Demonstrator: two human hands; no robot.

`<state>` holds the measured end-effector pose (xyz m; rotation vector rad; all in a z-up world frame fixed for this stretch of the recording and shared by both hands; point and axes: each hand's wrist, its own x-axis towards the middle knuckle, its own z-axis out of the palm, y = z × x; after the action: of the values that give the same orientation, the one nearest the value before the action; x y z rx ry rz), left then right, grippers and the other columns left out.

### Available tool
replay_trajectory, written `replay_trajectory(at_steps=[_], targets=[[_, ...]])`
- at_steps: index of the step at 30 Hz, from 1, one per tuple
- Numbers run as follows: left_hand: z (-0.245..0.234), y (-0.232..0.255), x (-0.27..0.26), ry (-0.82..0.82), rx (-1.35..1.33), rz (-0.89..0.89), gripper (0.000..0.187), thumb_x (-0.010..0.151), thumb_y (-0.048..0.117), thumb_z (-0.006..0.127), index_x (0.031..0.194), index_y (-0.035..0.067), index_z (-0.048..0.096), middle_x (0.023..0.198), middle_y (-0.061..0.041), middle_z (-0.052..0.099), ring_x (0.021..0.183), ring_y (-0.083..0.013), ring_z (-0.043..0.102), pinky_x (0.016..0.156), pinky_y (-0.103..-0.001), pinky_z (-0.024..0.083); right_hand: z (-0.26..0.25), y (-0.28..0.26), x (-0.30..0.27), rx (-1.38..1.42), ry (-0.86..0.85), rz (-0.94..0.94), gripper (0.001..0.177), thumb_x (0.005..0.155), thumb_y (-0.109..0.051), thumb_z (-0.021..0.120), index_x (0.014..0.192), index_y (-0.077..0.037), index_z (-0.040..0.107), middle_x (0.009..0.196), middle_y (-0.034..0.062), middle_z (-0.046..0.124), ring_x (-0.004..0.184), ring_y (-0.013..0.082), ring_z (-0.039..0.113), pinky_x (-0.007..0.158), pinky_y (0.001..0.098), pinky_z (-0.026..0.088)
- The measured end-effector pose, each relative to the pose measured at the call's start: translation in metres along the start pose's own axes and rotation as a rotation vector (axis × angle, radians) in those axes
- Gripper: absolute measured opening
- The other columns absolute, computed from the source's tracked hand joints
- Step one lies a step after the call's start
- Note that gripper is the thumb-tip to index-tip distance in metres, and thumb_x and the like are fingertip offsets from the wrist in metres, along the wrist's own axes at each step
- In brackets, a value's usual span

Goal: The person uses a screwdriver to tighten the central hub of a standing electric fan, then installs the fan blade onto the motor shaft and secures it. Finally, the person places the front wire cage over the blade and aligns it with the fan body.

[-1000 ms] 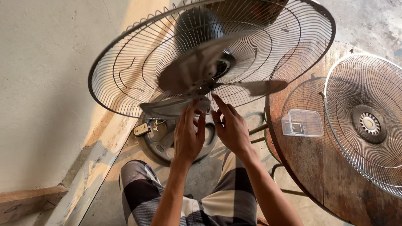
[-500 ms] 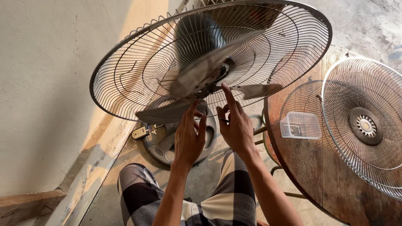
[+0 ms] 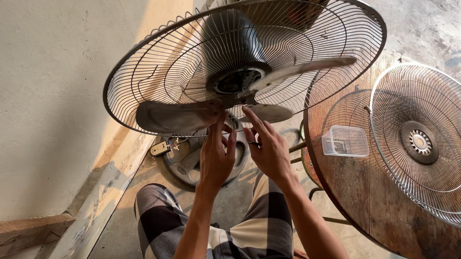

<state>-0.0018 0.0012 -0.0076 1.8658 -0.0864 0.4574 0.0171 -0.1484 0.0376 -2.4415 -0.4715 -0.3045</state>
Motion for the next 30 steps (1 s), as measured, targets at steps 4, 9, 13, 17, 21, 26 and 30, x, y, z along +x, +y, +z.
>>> replay_trajectory(at_steps=[4,9,13,17,21,26,30], targets=[[0.002,0.0,0.002,0.003,0.021,0.018,0.052,0.104,0.018,0.059,0.153,0.009,0.043,0.108,-0.007,0.069,0.07,-0.016,0.066,0.067,-0.035,0.056,-0.006,0.003,0.005,-0.028,0.051,-0.075,0.061,0.104,-0.018,0.064,0.159,-0.029,0.038,0.114,0.0097,0.074,0.059,0.0124,0.064,0.048,0.03,0.053],[0.001,-0.002,-0.001,0.0,0.009,0.045,0.051,0.104,0.017,0.058,0.152,0.01,0.045,0.11,-0.008,0.068,0.072,-0.0156,0.067,0.067,-0.034,0.056,0.001,0.019,0.012,-0.041,0.029,0.038,0.067,0.103,-0.018,0.062,0.16,-0.026,0.028,0.139,0.0184,0.066,0.059,0.0176,0.069,0.042,0.0338,0.054],[0.002,-0.001,0.0,0.018,-0.012,0.075,0.05,0.106,0.017,0.058,0.153,0.009,0.043,0.117,-0.01,0.067,0.08,-0.017,0.069,0.066,-0.033,0.059,0.017,0.023,0.003,0.061,0.11,-0.148,0.08,0.101,-0.015,0.062,0.167,-0.022,0.018,0.128,0.0207,0.068,0.085,0.0237,0.074,0.068,0.0376,0.063],[0.003,0.002,-0.002,-0.028,-0.029,-0.052,0.052,0.103,0.019,0.058,0.153,0.012,0.043,0.116,-0.009,0.068,0.073,-0.0172,0.068,0.063,-0.034,0.06,0.015,0.02,-0.005,0.071,-0.082,0.088,0.077,0.101,-0.02,0.066,0.165,-0.026,0.024,0.104,0.0125,0.075,0.076,0.0224,0.074,0.066,0.039,0.062],[0.002,0.002,0.0,-0.017,-0.043,-0.003,0.053,0.104,0.018,0.059,0.153,0.01,0.042,0.12,-0.011,0.067,0.076,-0.0162,0.068,0.064,-0.034,0.059,0.005,0.009,-0.004,0.059,-0.023,0.041,0.068,0.1,-0.019,0.065,0.16,-0.027,0.034,0.105,0.01,0.075,0.073,0.0194,0.074,0.061,0.0368,0.062],[0.003,0.002,-0.002,-0.012,-0.04,-0.042,0.053,0.106,0.02,0.057,0.155,0.012,0.042,0.109,-0.008,0.069,0.072,-0.0146,0.067,0.067,-0.033,0.058,-0.007,0.003,-0.001,-0.017,0.054,-0.104,0.062,0.104,-0.017,0.065,0.159,-0.028,0.037,0.121,0.013,0.073,0.069,0.0155,0.073,0.057,0.0318,0.061],[0.005,0.001,-0.003,-0.005,-0.038,-0.046,0.056,0.104,0.021,0.057,0.157,0.013,0.039,0.108,-0.007,0.07,0.071,-0.0148,0.067,0.064,-0.033,0.057,-0.01,0.013,0.007,-0.058,-0.008,0.069,0.071,0.102,-0.02,0.064,0.163,-0.028,0.029,0.108,0.009,0.076,0.064,0.0152,0.07,0.053,0.032,0.059]])
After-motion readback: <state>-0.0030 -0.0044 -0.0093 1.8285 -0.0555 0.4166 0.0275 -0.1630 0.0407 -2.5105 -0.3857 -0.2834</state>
